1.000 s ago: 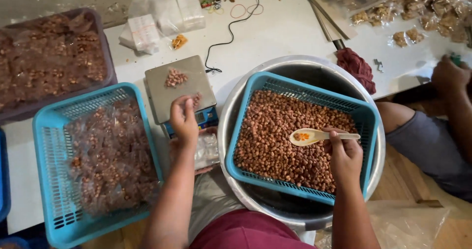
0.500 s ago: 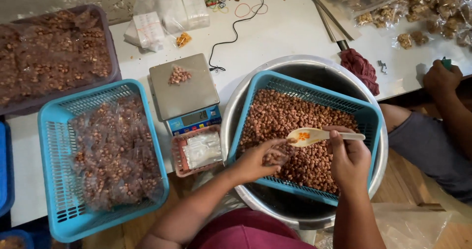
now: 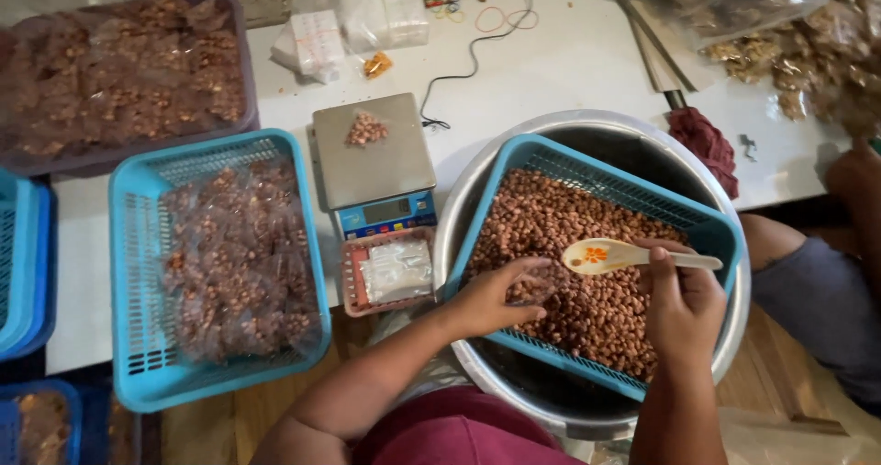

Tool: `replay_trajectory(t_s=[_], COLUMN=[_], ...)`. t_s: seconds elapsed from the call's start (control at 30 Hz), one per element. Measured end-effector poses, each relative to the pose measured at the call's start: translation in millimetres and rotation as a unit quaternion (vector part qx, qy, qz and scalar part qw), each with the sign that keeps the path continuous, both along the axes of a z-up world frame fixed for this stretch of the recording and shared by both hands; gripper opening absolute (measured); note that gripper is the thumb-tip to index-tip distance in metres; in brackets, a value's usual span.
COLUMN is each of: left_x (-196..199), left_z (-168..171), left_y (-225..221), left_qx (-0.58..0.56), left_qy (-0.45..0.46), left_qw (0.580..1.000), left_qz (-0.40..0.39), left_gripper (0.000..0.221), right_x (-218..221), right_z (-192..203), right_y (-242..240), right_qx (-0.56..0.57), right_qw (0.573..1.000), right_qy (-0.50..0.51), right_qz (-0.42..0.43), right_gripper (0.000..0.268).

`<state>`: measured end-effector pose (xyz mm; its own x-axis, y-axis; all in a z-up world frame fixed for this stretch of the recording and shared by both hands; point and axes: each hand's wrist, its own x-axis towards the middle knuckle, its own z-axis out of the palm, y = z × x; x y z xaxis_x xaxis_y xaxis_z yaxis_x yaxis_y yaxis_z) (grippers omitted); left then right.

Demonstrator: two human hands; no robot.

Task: Weighing roasted nuts on a digital scale and filling them into small plastic bags for packaging.

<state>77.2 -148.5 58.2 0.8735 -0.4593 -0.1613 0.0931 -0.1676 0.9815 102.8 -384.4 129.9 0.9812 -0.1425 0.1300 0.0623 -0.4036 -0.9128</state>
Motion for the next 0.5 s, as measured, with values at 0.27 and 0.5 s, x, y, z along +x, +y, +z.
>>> replay_trajectory(t_s=[0.27,0.5], left_x=[29.8,101.9], left_z=[-33.1,-66.2], left_y=[52.6,162.1], left_qx=[-0.186,0.453], left_qy=[-0.119,-0.167], left_qw=[0.955,0.818], left_qz=[0.198,0.314], left_gripper=[0.014,0.022], right_x=[1.9,-6.1], right_z=[-23.4,-33.4], right_y=[-12.7,-30.4], right_qx=[0.091,0.078], right_qw=[0.994,0.994], right_qy=[0.020,0.027], right_qz=[-0.057,-0.072], right_gripper=[0.019,0.020])
